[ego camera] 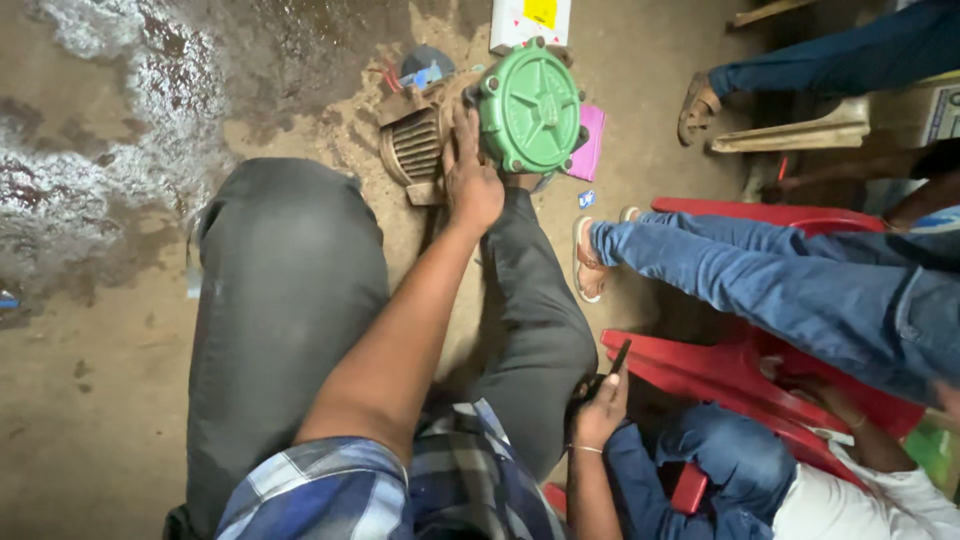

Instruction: The person sits on the floor and works on a small electric motor. They use a screwdriver to tighten screws on the green end cap and manipulate the motor housing.

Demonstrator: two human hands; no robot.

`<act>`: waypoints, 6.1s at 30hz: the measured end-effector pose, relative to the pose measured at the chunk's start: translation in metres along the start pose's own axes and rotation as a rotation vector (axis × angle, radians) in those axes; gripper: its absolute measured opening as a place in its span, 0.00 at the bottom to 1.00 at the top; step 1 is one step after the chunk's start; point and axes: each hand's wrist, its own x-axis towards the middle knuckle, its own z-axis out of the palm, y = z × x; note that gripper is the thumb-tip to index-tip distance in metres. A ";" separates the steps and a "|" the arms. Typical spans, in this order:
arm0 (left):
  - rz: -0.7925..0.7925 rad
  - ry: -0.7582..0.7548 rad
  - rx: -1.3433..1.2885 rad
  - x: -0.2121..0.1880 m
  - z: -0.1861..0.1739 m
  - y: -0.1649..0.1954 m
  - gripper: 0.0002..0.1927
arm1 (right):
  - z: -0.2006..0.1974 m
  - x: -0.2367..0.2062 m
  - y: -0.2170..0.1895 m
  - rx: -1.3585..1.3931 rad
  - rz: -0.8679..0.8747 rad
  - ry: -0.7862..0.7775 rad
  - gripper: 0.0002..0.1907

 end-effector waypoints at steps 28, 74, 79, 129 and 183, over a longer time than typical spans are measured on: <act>0.107 0.063 0.027 0.014 -0.009 0.005 0.54 | 0.007 -0.006 -0.011 0.073 0.005 -0.007 0.26; -0.407 -0.048 -0.275 -0.045 0.021 0.013 0.53 | 0.010 -0.008 -0.018 0.012 0.035 0.023 0.24; -0.408 0.025 -0.654 -0.044 0.030 0.016 0.55 | 0.012 -0.008 -0.018 0.004 0.059 0.047 0.24; -0.186 -0.043 0.241 0.016 -0.007 -0.016 0.46 | -0.003 0.001 -0.002 -0.166 -0.073 -0.018 0.27; -0.195 0.016 0.071 0.082 -0.014 -0.002 0.37 | 0.000 -0.004 -0.004 -0.170 -0.046 0.010 0.24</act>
